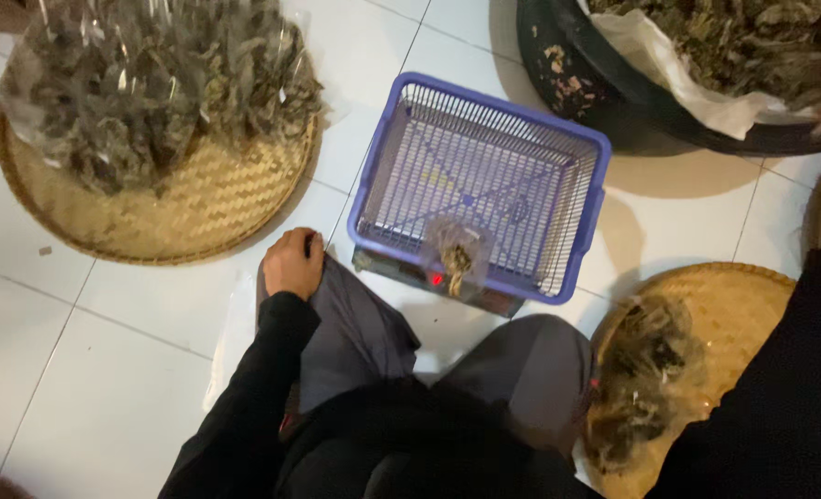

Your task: The person sits on the floor and weighs small plastic bags of dried seahorses one at a time on a digital scale set in a blue basket, then moves each weighed bag onto a round bamboo tray. The person repeats this pick-weigh-place cycle for successive bags.

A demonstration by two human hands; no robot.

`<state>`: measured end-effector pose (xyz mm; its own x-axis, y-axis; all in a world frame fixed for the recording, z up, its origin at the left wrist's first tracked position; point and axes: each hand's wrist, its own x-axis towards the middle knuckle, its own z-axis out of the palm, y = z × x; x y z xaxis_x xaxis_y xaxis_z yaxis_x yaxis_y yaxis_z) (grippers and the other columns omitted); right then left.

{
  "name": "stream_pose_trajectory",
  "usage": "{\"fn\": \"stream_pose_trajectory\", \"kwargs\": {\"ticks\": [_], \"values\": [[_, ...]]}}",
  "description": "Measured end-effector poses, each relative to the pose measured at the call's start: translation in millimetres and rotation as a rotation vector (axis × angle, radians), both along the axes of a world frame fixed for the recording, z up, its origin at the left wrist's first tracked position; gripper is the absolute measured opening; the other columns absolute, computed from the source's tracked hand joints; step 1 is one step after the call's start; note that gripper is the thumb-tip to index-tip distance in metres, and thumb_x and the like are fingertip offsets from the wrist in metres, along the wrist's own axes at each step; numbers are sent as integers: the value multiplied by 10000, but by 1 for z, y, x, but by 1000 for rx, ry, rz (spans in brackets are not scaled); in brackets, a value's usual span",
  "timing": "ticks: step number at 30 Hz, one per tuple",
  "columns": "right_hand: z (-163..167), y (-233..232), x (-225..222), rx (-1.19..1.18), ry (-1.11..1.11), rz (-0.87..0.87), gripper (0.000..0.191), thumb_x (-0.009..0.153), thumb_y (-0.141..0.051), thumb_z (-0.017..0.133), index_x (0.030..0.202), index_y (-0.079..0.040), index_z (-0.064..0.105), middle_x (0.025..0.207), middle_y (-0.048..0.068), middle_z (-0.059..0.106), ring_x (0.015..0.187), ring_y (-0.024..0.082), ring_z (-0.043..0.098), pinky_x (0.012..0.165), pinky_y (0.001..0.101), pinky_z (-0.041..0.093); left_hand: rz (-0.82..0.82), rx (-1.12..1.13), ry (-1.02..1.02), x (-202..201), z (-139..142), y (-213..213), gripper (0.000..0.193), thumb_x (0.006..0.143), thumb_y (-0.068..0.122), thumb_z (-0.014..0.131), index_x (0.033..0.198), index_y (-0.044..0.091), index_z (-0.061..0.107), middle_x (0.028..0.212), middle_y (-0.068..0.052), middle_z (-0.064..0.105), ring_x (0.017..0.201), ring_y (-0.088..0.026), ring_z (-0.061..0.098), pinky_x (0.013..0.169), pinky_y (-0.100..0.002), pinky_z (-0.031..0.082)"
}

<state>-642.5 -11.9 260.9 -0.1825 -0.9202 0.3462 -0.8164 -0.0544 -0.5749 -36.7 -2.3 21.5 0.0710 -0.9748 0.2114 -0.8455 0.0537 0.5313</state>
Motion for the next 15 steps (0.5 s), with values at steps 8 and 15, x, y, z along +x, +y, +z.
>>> {"fn": "stream_pose_trajectory", "kwargs": {"ticks": [8, 15], "values": [[32, -2, 221, 117, -484, 607, 296, 1014, 178, 611, 1222, -26, 667, 1187, 147, 713, 1076, 236, 743, 915, 381, 626, -59, -119, -7, -6, 5, 1, 168, 969, 256, 672, 916, 99, 700, 886, -112, 719, 842, -348, 676, 793, -491, 500], [-90, -59, 500, 349, -716, 695, 261, 891, 2, 787, 1145, -43, 746, 969, 151, 769, 790, 156, 705, 654, 307, 565, -88, -121, 22, -3, 6, 3, 166, 956, 244, 669, 931, 82, 696, 896, -141, 709, 851, -364, 665, 799, -497, 501]]}}
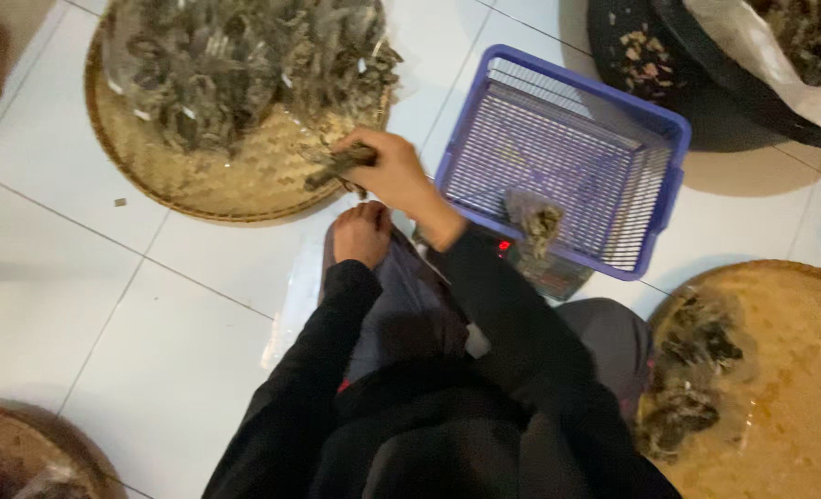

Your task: The person sits on the floor and weighs small plastic bags of dried seahorses one at a time on a digital scale set in a blue basket, then moves each weighed bag onto a round bamboo tray. The person repeats this pick-weigh-place cycle for successive bags.

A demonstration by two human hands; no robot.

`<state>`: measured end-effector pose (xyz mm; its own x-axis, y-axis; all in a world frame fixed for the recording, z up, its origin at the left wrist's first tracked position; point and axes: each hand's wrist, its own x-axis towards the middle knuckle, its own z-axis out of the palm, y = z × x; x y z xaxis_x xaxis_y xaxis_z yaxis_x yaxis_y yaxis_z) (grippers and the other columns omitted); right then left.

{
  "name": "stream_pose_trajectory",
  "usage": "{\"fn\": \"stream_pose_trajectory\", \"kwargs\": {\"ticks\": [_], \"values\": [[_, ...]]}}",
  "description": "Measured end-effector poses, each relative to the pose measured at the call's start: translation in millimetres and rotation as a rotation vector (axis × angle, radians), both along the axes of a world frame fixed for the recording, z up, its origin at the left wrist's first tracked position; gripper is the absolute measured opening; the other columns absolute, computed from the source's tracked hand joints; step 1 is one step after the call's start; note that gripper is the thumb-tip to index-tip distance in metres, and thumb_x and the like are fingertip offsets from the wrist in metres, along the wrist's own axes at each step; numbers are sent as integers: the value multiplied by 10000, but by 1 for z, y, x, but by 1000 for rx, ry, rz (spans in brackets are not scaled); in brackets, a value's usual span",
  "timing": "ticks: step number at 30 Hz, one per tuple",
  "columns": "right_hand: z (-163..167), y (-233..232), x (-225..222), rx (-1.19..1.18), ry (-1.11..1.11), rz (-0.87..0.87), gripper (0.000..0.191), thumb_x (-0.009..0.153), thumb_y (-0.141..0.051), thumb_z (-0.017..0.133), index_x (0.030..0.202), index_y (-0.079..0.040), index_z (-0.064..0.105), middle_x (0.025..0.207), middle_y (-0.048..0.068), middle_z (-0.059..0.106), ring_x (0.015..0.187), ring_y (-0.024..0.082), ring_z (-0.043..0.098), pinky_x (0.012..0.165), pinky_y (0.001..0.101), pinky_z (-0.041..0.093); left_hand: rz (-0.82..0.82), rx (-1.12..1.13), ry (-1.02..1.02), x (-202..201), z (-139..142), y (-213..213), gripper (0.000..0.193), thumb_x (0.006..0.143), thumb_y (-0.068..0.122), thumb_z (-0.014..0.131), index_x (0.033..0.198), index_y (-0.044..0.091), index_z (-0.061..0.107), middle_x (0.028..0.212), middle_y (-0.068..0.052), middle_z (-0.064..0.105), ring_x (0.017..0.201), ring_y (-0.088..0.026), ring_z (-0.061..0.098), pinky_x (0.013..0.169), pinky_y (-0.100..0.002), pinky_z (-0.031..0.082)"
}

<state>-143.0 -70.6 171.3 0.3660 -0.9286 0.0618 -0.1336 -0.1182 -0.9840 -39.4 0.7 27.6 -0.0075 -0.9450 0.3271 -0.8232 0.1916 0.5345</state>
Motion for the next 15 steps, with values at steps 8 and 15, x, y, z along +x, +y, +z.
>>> {"fn": "stream_pose_trajectory", "kwargs": {"ticks": [8, 15], "values": [[-76, -34, 73, -277, 382, -110, 374, 781, -75, 820, 1109, -5, 656, 1039, 237, 693, 964, 406, 679, 801, 477, 525, -123, 40, 107, 12, -14, -3, 356, 614, 239, 786, 899, 57, 677, 963, -194, 660, 1008, -435, 607, 888, -517, 482], [-83, -42, 70, -237, 424, -134, 331, 852, 9, 672, 1177, -38, 715, 1012, 226, 731, 900, 393, 712, 793, 442, 575, -148, 26, 175, 6, -13, -2, 393, 516, 202, 797, 872, 72, 690, 988, -154, 676, 1068, -421, 594, 954, -506, 457]]}}
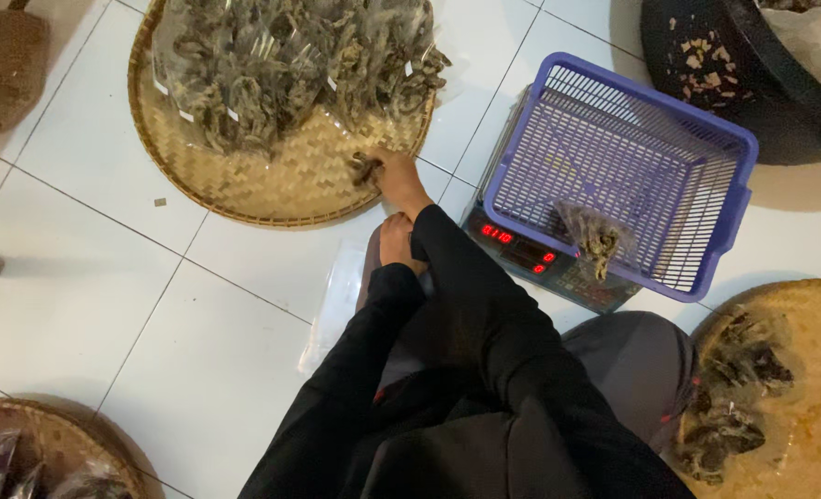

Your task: The person sits on the floor and weighs small plastic bags of dried seahorses one at a time on a digital scale set in a blue basket, then moves each weighed bag onto a round bamboo tray. The person repeats this pick-weigh-place cycle for successive bags.

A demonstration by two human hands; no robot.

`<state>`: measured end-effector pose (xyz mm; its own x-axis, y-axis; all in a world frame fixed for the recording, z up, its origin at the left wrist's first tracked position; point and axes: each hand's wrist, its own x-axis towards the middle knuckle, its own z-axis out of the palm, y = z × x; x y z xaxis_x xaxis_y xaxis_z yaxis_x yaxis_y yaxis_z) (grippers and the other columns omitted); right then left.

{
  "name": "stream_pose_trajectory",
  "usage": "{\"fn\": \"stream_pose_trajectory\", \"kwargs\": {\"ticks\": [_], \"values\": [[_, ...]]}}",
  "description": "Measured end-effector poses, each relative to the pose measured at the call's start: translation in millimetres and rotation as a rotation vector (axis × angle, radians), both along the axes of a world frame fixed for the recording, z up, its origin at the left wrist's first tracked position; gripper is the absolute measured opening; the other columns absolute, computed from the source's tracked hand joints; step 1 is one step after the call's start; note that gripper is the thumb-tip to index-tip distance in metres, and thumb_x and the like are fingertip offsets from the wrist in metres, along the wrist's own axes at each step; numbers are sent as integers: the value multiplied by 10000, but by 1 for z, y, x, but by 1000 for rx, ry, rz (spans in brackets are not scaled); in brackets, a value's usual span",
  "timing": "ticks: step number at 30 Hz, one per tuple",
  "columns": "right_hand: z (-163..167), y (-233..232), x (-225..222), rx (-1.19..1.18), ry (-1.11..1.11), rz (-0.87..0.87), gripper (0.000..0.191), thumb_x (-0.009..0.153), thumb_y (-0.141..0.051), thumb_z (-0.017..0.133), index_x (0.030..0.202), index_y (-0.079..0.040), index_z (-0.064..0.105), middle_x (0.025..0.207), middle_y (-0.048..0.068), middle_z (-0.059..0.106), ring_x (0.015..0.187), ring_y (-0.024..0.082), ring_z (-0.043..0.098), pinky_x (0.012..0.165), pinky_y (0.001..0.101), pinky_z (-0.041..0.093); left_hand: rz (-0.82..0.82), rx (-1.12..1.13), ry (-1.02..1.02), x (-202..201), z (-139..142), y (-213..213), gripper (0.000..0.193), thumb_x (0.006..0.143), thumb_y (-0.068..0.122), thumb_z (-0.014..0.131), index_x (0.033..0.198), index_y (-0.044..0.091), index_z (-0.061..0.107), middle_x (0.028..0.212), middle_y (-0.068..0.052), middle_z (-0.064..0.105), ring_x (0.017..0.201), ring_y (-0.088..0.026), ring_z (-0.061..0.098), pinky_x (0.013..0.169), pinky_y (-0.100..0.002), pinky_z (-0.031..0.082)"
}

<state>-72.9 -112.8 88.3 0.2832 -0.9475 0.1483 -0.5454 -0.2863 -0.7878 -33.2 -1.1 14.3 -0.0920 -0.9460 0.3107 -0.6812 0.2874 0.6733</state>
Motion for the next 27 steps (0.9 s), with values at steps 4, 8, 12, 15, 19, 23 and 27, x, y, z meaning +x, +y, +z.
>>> {"fn": "stream_pose_trajectory", "kwargs": {"ticks": [4, 8, 12, 15, 19, 23, 27], "values": [[0, 4, -7, 111, -134, -151, 100, 888, -34, 684, 973, -44, 735, 894, 137, 765, 815, 281, 771, 750, 392, 602, 24, 11, -41, -4, -1, 0, 215, 653, 181, 739, 830, 70, 689, 998, -162, 680, 1073, -397, 608, 959, -486, 449], [-5, 6, -10, 40, -184, -173, 86, 859, -33, 732, 943, -42, 724, 893, 136, 760, 827, 270, 756, 737, 384, 592, 25, 13, -90, -5, -4, 1, 171, 722, 204, 674, 803, 56, 698, 965, -152, 690, 1052, -368, 625, 963, -486, 448], [-16, 2, -12, 24, -146, -187, 133, 867, -10, 703, 995, -45, 707, 933, 140, 745, 856, 308, 731, 749, 404, 574, 22, 29, -123, -6, -9, 2, 188, 757, 222, 675, 823, 49, 704, 962, -146, 695, 1039, -353, 635, 963, -476, 451], [-21, -3, -16, -29, -70, -191, 143, 858, 4, 704, 996, -36, 707, 931, 165, 704, 870, 357, 704, 781, 431, 556, 43, -55, -182, -6, -11, 1, 311, 769, 203, 669, 1003, 0, 701, 1039, -146, 694, 1076, -341, 632, 987, -462, 449], [-25, -10, -20, -146, 85, -192, 171, 852, 6, 700, 1009, -52, 731, 970, 193, 658, 940, 400, 650, 805, 459, 530, 34, 165, -151, -8, -11, 2, 260, 728, 190, 682, 929, 27, 709, 1003, -148, 700, 1054, -363, 634, 971, -472, 459], [-29, -21, -11, -122, 286, -119, 257, 856, -40, 710, 1101, -103, 754, 1005, 165, 674, 1052, 400, 616, 873, 492, 509, 114, 205, -103, -12, -12, 3, 301, 720, 191, 698, 972, 28, 724, 1025, -167, 701, 1051, -402, 624, 957, -486, 467], [-31, -26, 12, -207, 529, 67, 384, 788, -30, 698, 1133, -186, 766, 1101, 134, 649, 1124, 379, 589, 1015, 578, 428, 318, 238, 182, -15, -18, 4, 359, 808, 261, 777, 1029, -9, 695, 1079, -224, 675, 1067, -452, 597, 927, -512, 479]]}}
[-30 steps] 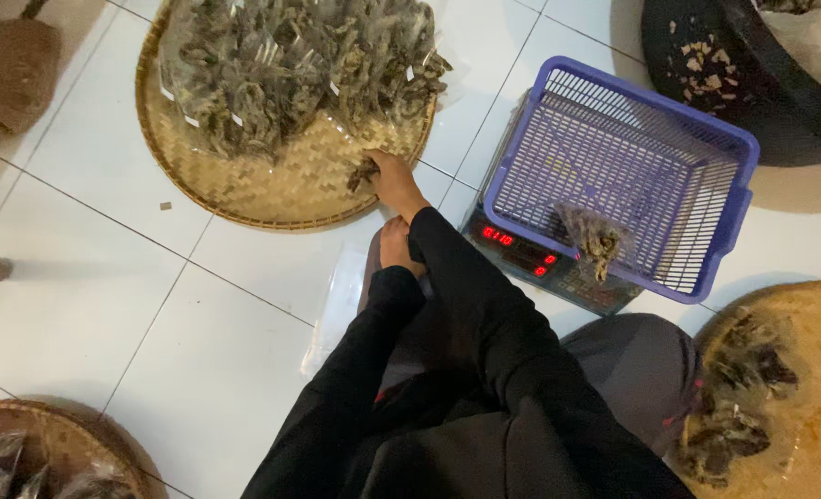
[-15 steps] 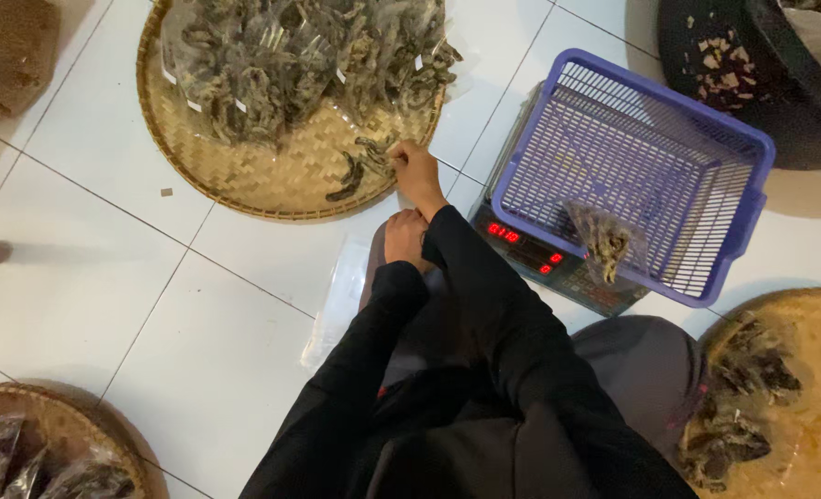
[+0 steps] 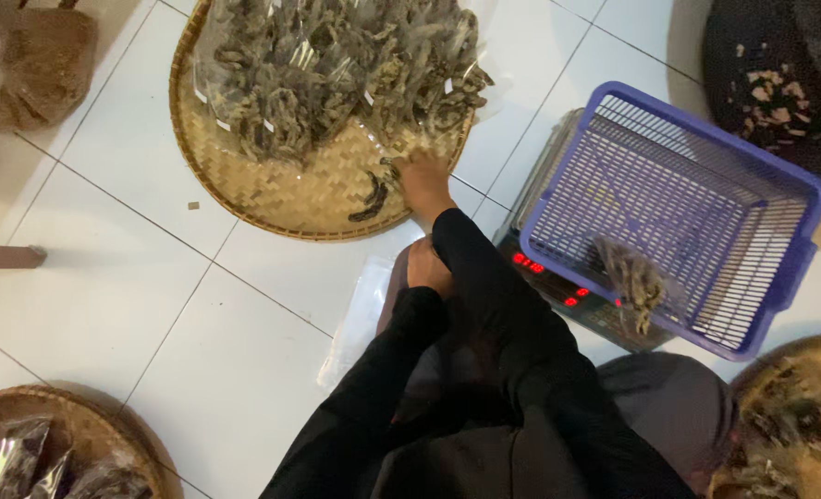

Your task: The person sits on the floor and weighs small plastic bags of dried seahorses one at a time on a digital scale set in a blue basket, then moves each weighed bag onto a round bamboo tray. The person repeats this pick-weigh-place cycle for successive bags.

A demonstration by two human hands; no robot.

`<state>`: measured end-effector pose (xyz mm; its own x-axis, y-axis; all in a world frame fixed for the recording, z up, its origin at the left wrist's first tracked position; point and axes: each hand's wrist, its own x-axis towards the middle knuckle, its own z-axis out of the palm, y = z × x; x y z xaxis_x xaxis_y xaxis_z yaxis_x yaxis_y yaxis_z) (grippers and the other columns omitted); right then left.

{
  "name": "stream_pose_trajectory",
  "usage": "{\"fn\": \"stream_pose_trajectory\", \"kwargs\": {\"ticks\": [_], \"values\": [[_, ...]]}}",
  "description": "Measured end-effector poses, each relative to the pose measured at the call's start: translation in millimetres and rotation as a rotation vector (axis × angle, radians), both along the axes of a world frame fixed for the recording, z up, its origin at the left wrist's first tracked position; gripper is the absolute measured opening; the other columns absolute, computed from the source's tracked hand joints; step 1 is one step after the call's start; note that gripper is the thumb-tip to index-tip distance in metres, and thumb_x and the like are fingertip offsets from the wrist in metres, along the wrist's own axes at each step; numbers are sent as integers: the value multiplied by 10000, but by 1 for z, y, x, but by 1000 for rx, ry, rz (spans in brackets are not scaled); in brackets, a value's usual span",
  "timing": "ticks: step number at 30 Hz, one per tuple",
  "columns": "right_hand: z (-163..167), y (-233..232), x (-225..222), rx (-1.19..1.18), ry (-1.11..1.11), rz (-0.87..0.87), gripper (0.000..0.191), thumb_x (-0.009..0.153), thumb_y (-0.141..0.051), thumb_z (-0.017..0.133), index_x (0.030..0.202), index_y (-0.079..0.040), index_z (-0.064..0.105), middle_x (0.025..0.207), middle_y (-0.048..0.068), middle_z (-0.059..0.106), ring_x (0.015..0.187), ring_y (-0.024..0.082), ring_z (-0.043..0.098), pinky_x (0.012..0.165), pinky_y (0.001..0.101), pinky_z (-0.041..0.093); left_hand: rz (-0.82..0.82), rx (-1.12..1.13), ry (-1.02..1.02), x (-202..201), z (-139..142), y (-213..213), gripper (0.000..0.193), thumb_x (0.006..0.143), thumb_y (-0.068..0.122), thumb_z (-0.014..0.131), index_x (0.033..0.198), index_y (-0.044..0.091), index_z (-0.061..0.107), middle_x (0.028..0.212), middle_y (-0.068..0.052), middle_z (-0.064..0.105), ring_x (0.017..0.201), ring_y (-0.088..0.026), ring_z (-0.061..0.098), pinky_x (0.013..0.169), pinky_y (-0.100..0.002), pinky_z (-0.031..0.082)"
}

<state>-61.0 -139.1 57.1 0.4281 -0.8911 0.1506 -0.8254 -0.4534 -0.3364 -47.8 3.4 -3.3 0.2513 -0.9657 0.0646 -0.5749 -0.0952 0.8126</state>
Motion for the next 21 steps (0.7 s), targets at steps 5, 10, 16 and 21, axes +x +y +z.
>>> {"fn": "stream_pose_trajectory", "kwargs": {"ticks": [5, 10, 16, 21], "values": [[3, 10, 23, 54, 55, 394, 438, 789, -52, 675, 1200, -188, 739, 1398, 196, 539, 1256, 418, 517, 996, 531, 415, -303, -141, -345, 5, -13, 0, 244, 873, 237, 659, 1048, 78, 719, 1078, -144, 735, 1062, -385, 652, 922, -513, 501], [-6, 12, 34, 143, 209, 374, 360, 869, -94, 654, 1211, -181, 726, 1471, 129, 519, 1322, 415, 490, 1040, 587, 399, -205, -285, -379, 7, -32, 4, 288, 906, 287, 605, 1096, 95, 704, 1083, -118, 739, 1020, -366, 690, 895, -490, 524], [-11, 7, 36, -101, 90, 349, 278, 863, -102, 683, 1137, -99, 730, 1261, 102, 636, 1250, 356, 565, 1053, 483, 466, -234, -168, -241, 12, -40, 16, 268, 920, 311, 625, 1070, 102, 700, 1034, -115, 736, 978, -352, 692, 861, -484, 524], [4, 19, 27, -70, 108, 247, 213, 860, -103, 701, 1071, -77, 720, 1126, 119, 653, 1214, 344, 587, 940, 451, 536, -240, -120, -266, 5, -21, 7, 258, 932, 332, 642, 1048, 108, 697, 993, -113, 734, 943, -340, 693, 834, -479, 524]]}}
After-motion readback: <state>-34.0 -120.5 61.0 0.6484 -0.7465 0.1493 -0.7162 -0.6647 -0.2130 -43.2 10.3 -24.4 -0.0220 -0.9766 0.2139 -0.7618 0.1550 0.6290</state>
